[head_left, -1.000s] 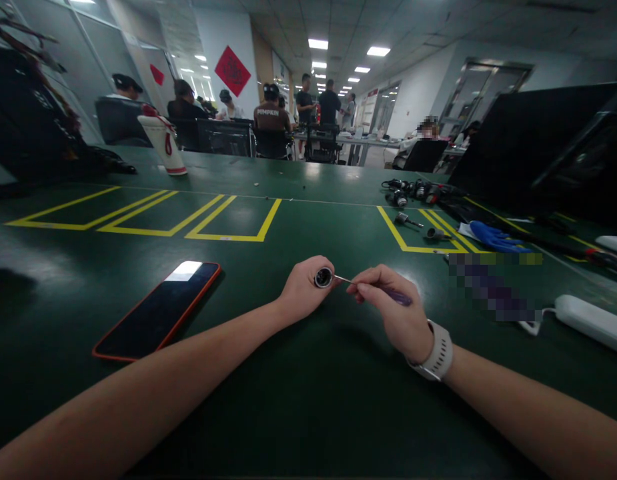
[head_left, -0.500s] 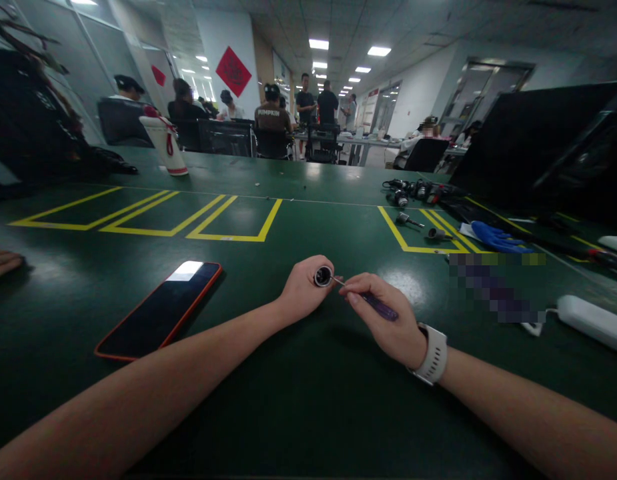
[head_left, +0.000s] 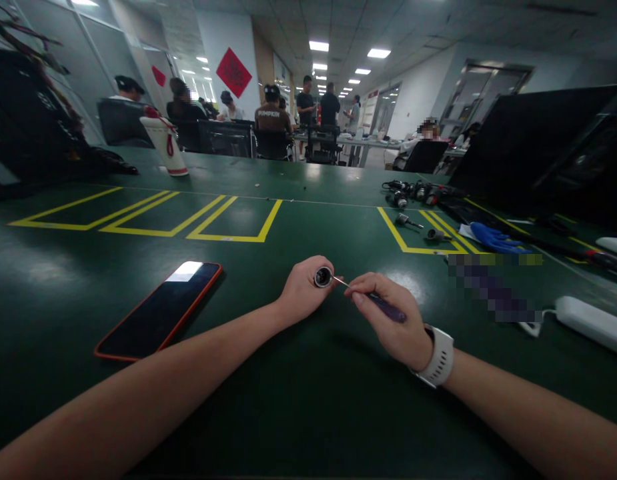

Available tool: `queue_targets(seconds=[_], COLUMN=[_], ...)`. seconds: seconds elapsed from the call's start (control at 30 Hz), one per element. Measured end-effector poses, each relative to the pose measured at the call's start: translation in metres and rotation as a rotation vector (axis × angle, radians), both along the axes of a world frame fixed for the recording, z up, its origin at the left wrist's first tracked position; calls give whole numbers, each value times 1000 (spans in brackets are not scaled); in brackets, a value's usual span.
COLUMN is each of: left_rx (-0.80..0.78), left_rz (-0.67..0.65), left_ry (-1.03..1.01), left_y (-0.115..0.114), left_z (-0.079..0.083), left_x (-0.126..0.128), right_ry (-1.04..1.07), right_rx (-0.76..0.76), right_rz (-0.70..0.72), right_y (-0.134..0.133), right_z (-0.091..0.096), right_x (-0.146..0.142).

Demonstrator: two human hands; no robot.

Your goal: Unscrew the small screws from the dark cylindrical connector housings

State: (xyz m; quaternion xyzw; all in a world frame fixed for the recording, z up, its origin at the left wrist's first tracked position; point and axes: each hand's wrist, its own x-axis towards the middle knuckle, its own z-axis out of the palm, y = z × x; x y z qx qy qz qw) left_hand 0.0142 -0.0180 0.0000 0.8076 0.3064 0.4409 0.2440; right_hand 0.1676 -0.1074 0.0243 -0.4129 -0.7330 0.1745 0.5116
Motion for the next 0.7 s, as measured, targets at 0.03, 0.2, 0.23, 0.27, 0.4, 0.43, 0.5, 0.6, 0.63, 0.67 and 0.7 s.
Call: queue_targets(seconds=[0.03,0.2,0.23,0.27,0.4,0.43,0.5,0.6,0.63,0.67,0.7], left_rx=[5,39,48,58,74,73,66,50,41,33,27], left_rz=[-1,-15,-13,-8,10,18,30,54,61,69,75], left_ry=[9,73,85,95,124,127,128,88,67,48,37], left_y=[0,-2,-2,-2,-2,-2,-2,-1,-1,0,0], left_z=[0,2,2,3,6,7,7,4,3,1,0], left_x=[0,-2,-3,-3,-4,-4,-3,-3,-2,-2,-2], right_ry=[-6,145,208,276,502,536,582,573,545,509,471], right_rx=[-20,-217,-260,-297,-398,-421,-454,-414,-384,-355,-329], right_rz=[9,51,55,61,105,108,104,95,99,106,109], right_y=[0,4,5,7,13,14,14,13,12,10,9], right_z=[0,-3,-5,-7,-13,-13,-14,-14,-14,-13,-12], right_x=[0,0,0,1,2,2,1,-1,-2,-2,-3])
